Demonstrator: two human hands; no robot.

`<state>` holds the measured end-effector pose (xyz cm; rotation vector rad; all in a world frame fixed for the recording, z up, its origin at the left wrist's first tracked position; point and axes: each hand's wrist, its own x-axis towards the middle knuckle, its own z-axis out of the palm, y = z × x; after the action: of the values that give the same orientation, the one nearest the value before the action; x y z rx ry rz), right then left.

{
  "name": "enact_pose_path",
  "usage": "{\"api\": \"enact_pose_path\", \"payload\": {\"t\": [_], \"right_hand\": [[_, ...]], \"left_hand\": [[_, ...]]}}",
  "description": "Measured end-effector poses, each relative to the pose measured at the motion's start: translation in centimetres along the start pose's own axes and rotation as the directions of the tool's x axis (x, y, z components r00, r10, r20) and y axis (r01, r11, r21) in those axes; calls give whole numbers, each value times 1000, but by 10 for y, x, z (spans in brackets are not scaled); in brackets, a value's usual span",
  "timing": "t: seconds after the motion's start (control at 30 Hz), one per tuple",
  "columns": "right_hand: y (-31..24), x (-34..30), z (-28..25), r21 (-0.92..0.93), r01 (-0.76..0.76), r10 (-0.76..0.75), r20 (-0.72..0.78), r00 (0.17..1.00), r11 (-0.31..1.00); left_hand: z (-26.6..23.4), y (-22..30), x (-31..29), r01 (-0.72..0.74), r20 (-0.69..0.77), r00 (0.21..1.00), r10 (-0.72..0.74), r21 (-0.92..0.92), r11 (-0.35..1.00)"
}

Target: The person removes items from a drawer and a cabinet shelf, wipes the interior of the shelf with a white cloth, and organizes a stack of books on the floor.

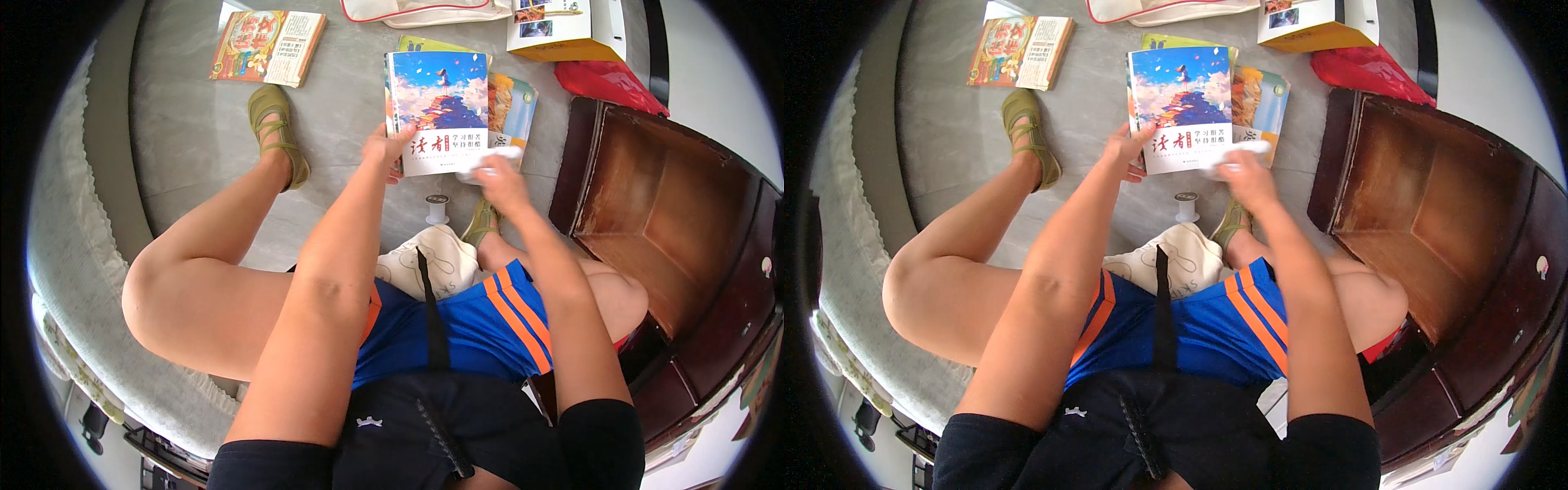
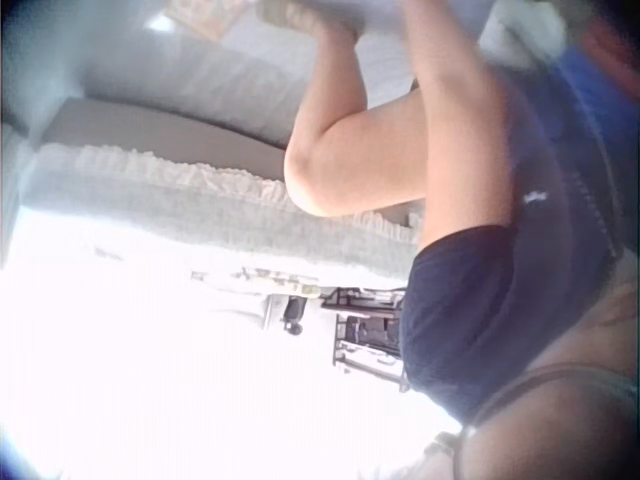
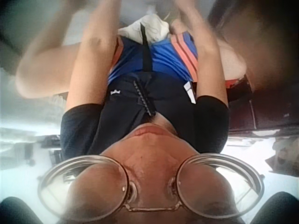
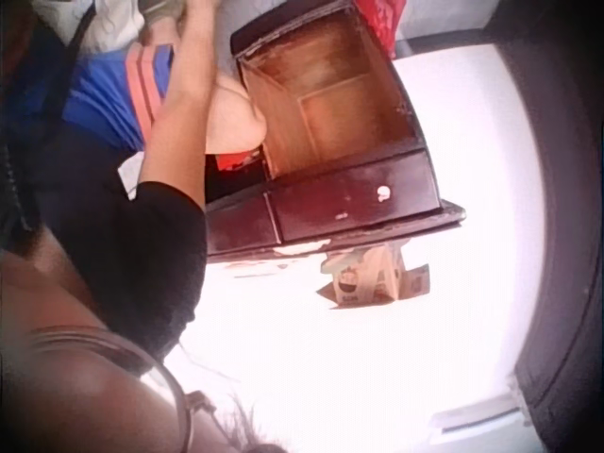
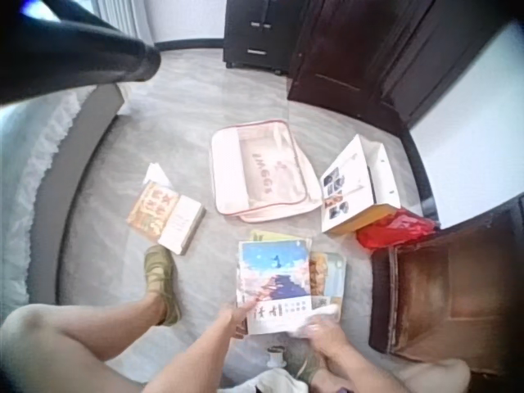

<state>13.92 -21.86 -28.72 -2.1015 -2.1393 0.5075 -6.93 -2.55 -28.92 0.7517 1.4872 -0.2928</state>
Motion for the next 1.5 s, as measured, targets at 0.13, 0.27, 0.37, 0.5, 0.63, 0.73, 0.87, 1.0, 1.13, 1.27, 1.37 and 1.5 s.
{"api": "enact_pose_path", "payload": {"t": [0.13,0.27,0.37,0.5,0.63,0.73,0.87,1.0,1.13,1.27,1.37,1.5], "right_hand": [[28,-3,-42,72,-474,478,-206,854,877],[-51,53,-14,65,-198,209,-329,921,978],[-65,80,18,17,-121,119,-328,937,993],[-44,148,6,-65,-265,207,-456,865,962],[-14,202,-19,-6,-394,349,-454,820,919],[-21,190,-17,73,-444,424,-471,774,893],[-51,115,8,79,-569,555,-362,749,819],[-74,32,24,231,-633,670,-150,727,739],[-64,-42,31,272,-709,696,161,700,650],[-31,-51,26,141,-769,693,355,627,624],[-37,11,-3,411,-762,820,56,570,501],[31,67,-11,708,-571,805,5,593,416]], "left_hand": [[-5,3,-2,-49,-44,997,58,189,981],[5,1,-1,-165,-217,936,277,425,890],[18,11,-10,-187,-278,844,458,648,738],[15,8,-6,-198,-224,872,435,652,732],[17,12,-4,-208,-209,895,395,586,783],[22,9,-3,-196,-214,907,364,550,812],[22,16,-9,-187,-239,908,344,504,844],[18,12,-2,-221,-228,902,366,485,846],[11,1,10,-323,-165,871,462,516,793],[21,0,-10,-385,-237,766,598,575,722],[15,-19,-10,-429,-353,554,754,656,621],[67,0,-38,-619,-278,400,873,621,481]]}}
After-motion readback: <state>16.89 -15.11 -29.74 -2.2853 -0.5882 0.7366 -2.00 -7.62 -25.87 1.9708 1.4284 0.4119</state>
